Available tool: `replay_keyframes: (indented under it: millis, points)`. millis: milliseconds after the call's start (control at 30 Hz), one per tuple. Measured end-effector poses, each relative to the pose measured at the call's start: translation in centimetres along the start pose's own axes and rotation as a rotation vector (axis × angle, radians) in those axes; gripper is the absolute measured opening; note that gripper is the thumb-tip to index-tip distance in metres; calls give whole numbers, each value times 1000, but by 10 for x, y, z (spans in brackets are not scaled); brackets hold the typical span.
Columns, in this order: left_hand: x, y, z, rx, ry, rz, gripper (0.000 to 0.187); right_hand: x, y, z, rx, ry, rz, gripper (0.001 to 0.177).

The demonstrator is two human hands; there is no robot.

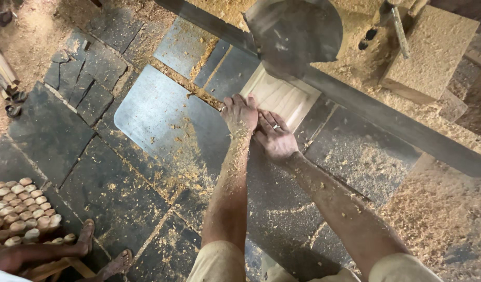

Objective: The person uses a circular saw to cut a rectangular wooden board. They guide the board through the saw multiple times, flipping it over to cut different edges. After cutting, they stack the finished pieces with other boards.

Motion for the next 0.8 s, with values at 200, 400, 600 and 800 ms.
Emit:
replay_keyframes:
  millis: [200, 400, 600, 800]
  points:
    - [-1, 1, 1, 18, -1, -18, 53, -5, 4, 3, -29, 4, 26, 19]
    - [-2, 3, 2, 30, -1, -48, 52, -7, 5, 4, -36, 19, 23, 20]
    - [-5, 6, 3, 24, 23, -14, 54, -12, 2, 6, -47, -1, -14, 13]
    - [-9, 8, 6, 63, 24, 15, 54, -14, 1, 6, -52, 24, -44, 12]
Point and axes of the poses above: each hand's wrist, its own x-axis away from the middle knuckle, its own y-axis out of the back of the hand, z = x × y, the point moved 1 cm from there along -x, towards the middle knuckle, and after that the axes turned 8 degrees about -y, right-handed, at the moved point
